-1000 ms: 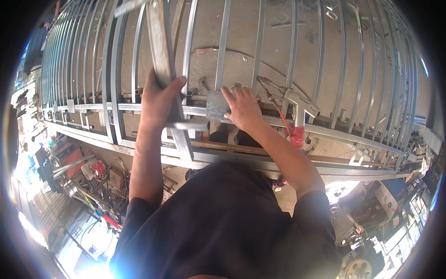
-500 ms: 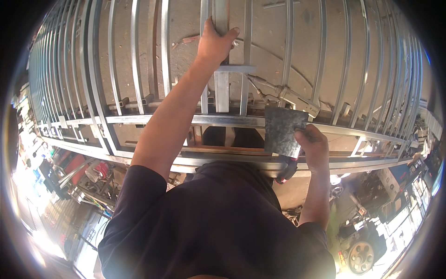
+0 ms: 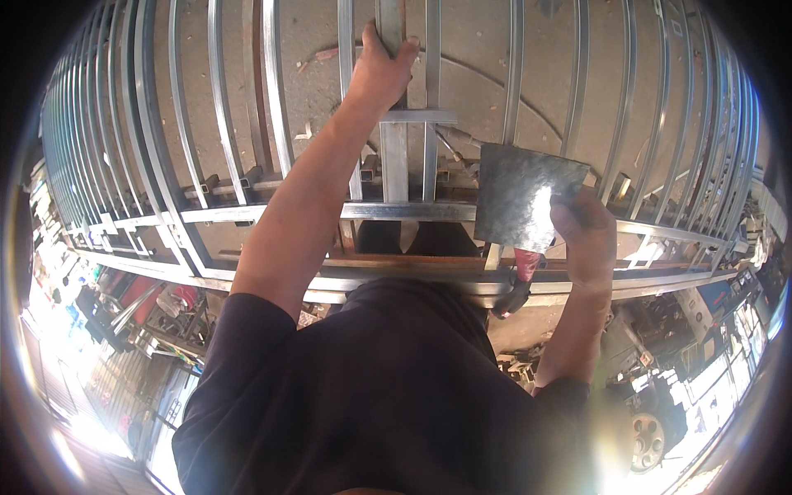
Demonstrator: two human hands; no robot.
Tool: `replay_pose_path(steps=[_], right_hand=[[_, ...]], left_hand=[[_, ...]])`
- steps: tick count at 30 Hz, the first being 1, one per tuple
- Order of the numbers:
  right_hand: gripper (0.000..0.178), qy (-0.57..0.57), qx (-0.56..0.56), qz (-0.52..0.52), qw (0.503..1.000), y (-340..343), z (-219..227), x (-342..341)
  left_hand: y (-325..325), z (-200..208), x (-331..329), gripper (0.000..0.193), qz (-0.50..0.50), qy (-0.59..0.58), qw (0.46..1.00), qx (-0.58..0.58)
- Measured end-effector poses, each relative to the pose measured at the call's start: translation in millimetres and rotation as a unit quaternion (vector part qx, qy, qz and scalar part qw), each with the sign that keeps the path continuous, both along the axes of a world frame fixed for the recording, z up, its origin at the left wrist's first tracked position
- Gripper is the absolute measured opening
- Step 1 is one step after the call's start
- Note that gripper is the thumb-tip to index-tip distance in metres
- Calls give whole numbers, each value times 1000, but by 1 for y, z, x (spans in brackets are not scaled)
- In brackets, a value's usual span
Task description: The person welds metal plates onto a large curved metal frame using a handheld welding gun. They repeatedly position plates, weld them in place, and move to the next section of the frame.
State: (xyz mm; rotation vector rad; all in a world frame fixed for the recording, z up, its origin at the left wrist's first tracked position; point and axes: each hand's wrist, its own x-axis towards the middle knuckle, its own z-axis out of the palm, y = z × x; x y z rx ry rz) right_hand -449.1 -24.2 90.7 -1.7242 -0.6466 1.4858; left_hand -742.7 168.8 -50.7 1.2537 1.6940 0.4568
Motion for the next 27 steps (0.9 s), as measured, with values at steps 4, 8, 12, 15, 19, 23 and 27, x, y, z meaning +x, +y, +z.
replay_pose_path(steps=[4, 8, 12, 15, 19, 23, 27], right_hand=[[25, -121, 4, -9, 993, 39, 12, -13], [27, -8, 32, -80, 996, 95, 21, -33], [36, 10, 90, -114, 989, 166, 24, -47], [48, -23, 143, -115, 983, 241, 8, -39], [64, -196, 226, -19, 954, 369, -15, -62], [31, -166, 297, 66, 938, 466, -49, -116], [31, -152, 269, 104, 945, 514, -107, -138]], left_hand=[[3, 3, 1, 88, 14, -29, 999, 1], [5, 13, -2, 86, 35, -41, 999, 6], [-5, 19, -11, 82, 6, 9, 993, 114], [24, 43, -33, 82, -1, -48, 983, 177], [138, 62, -70, 81, 21, -2, 968, 251], [252, 54, -55, 66, 153, -33, 981, 114], [320, 11, -57, 44, 151, -301, 940, -58]])
